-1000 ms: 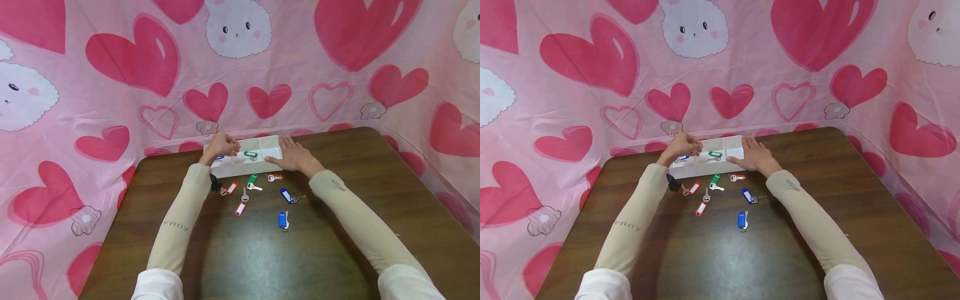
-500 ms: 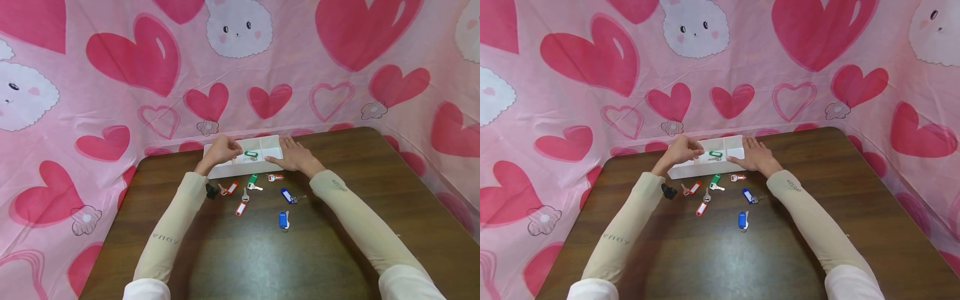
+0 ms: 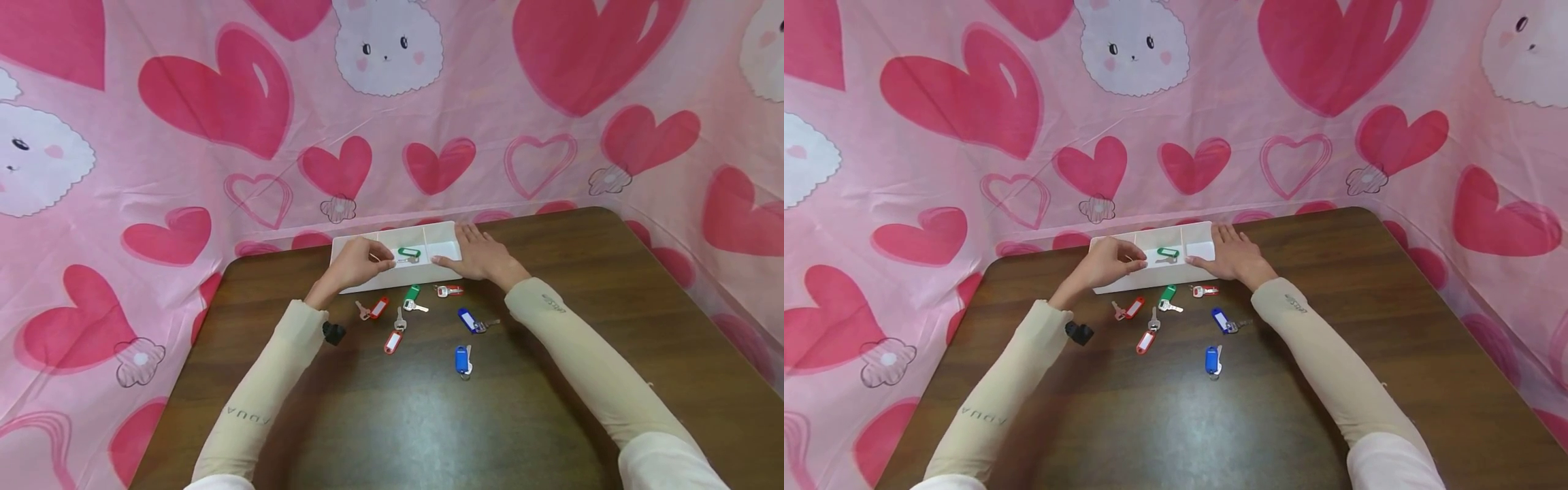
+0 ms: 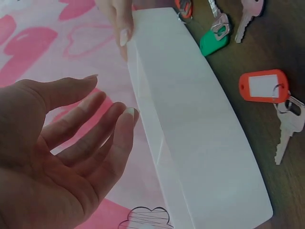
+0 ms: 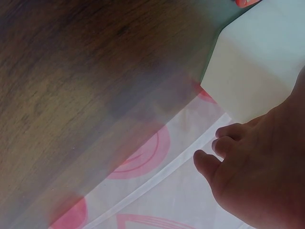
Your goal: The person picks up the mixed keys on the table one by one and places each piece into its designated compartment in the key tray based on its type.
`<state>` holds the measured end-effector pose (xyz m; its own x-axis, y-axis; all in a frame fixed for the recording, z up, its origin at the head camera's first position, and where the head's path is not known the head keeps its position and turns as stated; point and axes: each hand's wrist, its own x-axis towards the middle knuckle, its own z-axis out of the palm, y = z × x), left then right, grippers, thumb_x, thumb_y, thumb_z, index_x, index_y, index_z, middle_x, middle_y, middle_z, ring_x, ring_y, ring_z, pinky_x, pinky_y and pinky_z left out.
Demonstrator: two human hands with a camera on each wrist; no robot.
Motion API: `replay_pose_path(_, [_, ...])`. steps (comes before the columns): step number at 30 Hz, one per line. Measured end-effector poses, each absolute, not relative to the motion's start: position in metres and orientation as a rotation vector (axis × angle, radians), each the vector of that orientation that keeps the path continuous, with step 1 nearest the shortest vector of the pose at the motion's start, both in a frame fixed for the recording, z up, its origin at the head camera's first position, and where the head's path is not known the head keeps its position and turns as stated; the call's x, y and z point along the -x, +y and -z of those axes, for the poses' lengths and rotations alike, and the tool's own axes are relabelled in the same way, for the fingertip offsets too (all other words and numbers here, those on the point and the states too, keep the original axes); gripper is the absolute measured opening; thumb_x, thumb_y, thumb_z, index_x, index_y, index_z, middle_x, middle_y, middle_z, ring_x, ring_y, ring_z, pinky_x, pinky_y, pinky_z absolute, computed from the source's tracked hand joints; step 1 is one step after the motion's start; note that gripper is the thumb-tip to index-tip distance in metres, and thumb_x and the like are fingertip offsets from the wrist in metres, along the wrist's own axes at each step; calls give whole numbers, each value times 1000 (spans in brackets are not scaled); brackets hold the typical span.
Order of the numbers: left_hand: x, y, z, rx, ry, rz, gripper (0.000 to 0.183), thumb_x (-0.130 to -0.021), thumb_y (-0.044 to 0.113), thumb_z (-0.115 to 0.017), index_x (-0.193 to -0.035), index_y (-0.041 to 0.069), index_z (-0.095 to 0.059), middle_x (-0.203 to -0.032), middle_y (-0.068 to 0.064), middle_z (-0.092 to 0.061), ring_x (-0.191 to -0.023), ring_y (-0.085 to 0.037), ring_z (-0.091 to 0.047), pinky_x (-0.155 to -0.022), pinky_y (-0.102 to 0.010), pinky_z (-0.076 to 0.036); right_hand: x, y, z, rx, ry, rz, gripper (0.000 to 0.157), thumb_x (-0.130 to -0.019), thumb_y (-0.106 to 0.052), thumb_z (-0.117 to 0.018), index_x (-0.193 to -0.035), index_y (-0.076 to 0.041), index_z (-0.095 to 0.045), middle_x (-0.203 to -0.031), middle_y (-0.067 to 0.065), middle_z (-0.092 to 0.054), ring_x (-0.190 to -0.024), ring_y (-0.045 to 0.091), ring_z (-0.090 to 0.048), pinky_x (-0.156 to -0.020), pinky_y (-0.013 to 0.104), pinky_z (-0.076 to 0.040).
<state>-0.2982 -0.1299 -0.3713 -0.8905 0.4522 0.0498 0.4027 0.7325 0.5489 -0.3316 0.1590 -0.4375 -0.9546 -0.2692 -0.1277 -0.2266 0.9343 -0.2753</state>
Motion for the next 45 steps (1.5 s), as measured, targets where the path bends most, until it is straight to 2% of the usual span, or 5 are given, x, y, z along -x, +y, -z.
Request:
replay_pose_path(7, [283,-135,371,-783,2825,-836,23,-98,20,-73,-114,5,-79,-110,-11,-81,-105,-27,-77,-97,-44,-61,331,158,437,379,2928,373,119,-92,-87,-39,-169,-3,-3,-178,20,-6,-166,39,-6,-134,60,-13])
replay_pose_path(31, [256,-164,396,-746,2822,-752,31,-97,18,-73,-122,1,-76,-117,-15,-79,-107,-29,-74,-94,-46,-63,332,158,438,391,2937,345,119,-92,-87,-37,-169,-4,-2,-178,19,-4,-167,37,-4,-134,60,-14])
replay_pose_path(33, [254,-165,399,-768,2829,-742,30,-97,16,-74,-122,0,-76,-116,-16,-79,-103,-29,-74,-93,-45,-62,332,158,439,390,2940,343,119,-92,-87,-37,-169,-4,-2,-178,18,-4,-167,37,-4,-134,60,-14])
replay_pose_path(38, [250,-168,406,-768,2836,-708,33,-96,13,-76,-125,-1,-74,-109,-15,-78,-79,-21,-64,-74,-34,-57,332,158,440,383,2941,342,119,-92,-87,-38,-169,-5,-2,-178,18,-4,-167,37,-4,-134,59,-12])
replay_pose_path(45, [241,-172,414,-689,2804,-694,36,-96,13,-76,-130,0,-73,-128,-18,-74,-84,-17,-69,-81,-35,-62,332,158,440,377,2936,341,119,-91,-88,-38,-169,-5,-1,-178,18,-5,-167,37,-4,-134,59,-13])
